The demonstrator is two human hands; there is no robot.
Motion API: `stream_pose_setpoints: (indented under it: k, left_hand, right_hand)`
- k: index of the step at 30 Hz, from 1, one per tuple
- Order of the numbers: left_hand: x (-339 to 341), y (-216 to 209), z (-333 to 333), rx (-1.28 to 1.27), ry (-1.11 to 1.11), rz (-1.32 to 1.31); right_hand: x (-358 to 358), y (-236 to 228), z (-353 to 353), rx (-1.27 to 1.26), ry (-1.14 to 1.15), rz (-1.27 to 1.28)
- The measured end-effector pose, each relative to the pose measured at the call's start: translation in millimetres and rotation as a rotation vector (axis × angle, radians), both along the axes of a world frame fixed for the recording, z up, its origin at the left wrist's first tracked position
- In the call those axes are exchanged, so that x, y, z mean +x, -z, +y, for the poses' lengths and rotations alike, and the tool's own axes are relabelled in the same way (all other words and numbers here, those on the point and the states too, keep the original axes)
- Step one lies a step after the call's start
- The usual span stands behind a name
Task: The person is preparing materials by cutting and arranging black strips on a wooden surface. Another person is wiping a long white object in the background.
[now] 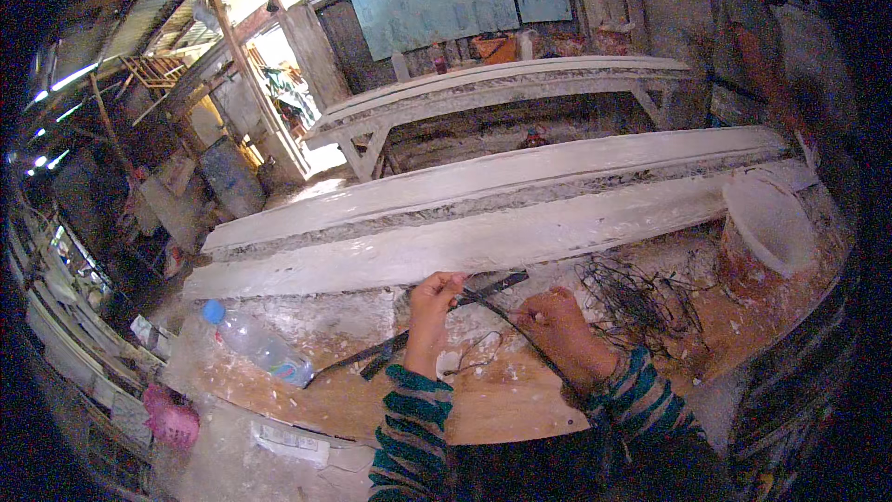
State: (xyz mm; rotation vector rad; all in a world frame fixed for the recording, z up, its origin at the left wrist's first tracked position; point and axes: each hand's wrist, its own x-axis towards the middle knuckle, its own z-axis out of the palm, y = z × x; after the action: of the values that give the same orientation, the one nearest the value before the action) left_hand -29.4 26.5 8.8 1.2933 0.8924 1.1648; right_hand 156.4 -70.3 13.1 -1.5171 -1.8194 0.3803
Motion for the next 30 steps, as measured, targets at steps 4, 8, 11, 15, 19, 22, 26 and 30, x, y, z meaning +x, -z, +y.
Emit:
stream_pose_setpoints:
  k: [4,8,11,15,19,22,26,30]
  left_hand:
    - [-1.6,7.4,4.1,-0.042,0.01,-0.075]
    - [5.8,14.5,4.7,0.071,-0.079,-0.07]
    - [6.3,11.5,4.4,0.145,-0.069,-0.008]
    - [-2.9,-2.3,-0.3,0.22,0.075,-0.013]
    - [6.6,-0.4,-5.7,0.369,0.111,0.161]
    - [14.5,12.7,-2.2,0.679,0.234,0.667]
    - [19.2,33.8,-6.2,0.828,0.253,0.703]
    - [23.2,36.4,-7.6,0.709,0.272,0.704]
  right_hand:
    - [-5.0,9.0,0.4,0.05,-0.15,-0.108]
    - [-4.5,17.4,3.8,0.357,-0.265,-0.081]
    - [-4.8,13.6,0.4,0.268,-0.288,0.056]
    - [5.4,-5.1,-11.5,-0.065,-0.441,0.621]
    - [11.9,-16.6,-12.3,-0.17,-1.035,1.947]
    - [9.5,-12.5,-2.9,-0.267,-0.974,1.868]
    - [-4.6,2.8,0.7,-0.371,-0.748,1.201]
    - [-8.6,13.7,-3.9,-0.378,-0.478,0.868]
